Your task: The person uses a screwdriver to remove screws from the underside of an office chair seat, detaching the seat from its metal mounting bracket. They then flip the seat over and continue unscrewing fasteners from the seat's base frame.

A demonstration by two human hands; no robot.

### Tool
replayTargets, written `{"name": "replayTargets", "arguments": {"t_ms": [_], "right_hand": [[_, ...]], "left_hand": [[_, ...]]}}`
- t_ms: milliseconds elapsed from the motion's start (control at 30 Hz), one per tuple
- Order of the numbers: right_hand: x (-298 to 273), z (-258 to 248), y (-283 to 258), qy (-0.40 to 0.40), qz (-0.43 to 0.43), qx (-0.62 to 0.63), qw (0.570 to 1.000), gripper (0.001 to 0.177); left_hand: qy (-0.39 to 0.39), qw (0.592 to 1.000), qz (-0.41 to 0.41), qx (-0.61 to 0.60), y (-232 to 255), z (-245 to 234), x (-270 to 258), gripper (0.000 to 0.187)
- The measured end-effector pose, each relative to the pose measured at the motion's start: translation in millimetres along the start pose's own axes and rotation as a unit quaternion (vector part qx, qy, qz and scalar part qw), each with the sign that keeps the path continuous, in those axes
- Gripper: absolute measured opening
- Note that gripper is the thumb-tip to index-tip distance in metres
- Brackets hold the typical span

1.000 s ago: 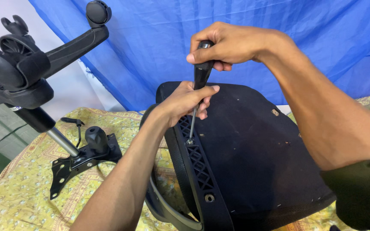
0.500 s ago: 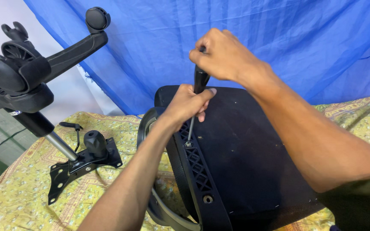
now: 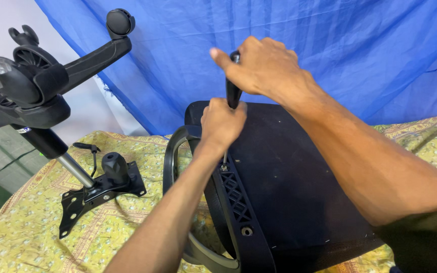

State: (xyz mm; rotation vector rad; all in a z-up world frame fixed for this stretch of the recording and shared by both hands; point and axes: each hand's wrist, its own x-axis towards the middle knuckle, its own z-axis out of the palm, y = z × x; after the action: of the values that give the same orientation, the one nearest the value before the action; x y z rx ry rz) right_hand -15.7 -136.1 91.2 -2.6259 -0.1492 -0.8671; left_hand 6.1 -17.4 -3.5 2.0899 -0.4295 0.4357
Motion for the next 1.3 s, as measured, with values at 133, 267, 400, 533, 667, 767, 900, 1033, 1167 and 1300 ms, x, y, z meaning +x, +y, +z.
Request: {"name": "replayTargets", "arguments": {"t_ms": [133,267,400,533,667,767,900,1033,1167,1300], "right_hand": [[4,-5,0,-0.026,0.064,-0.021,0.997,0.071],[6,2,17,0.031,-0.069,0.052,0.996,0.043],[10,14,30,0.018,-0.204,0.179,0.962,0.043],[11,15,35,0.023,-0.292,0.241,0.925,0.038],[3,14,28,0.062,-0.257,0.230,0.937,0.031],[-6,12,15,0.126,-0.195,0.165,0.959,0.035],[-16,14,-1,0.158,-0.079,0.033,0.984,0.040],[-15,16,2,0.093,0.026,0.030,0.995,0.057],[-7,21,20,0.074,-0.081,0.138,0.984,0.039],[-7,31,23,0.087,-0.165,0.264,0.946,0.028]], "left_hand": [[0.048,0.996,0.036,0.071,3,5,-6,0.033],[-0.169,0.978,-0.061,-0.108,4,-13,5,0.039],[-0.346,0.920,-0.045,-0.177,-1,-33,16,0.040],[-0.404,0.896,-0.038,-0.183,-1,-37,19,0.044],[-0.288,0.940,-0.015,-0.181,-2,-27,8,0.040],[-0.172,0.972,-0.013,-0.157,-5,-18,1,0.040],[0.045,0.997,0.052,0.041,-6,-1,-6,0.038],[0.085,0.988,0.106,0.079,-7,5,-8,0.031],[-0.114,0.985,-0.030,-0.128,-8,-4,-2,0.043],[-0.206,0.953,-0.018,-0.222,-8,-16,8,0.041]]}}
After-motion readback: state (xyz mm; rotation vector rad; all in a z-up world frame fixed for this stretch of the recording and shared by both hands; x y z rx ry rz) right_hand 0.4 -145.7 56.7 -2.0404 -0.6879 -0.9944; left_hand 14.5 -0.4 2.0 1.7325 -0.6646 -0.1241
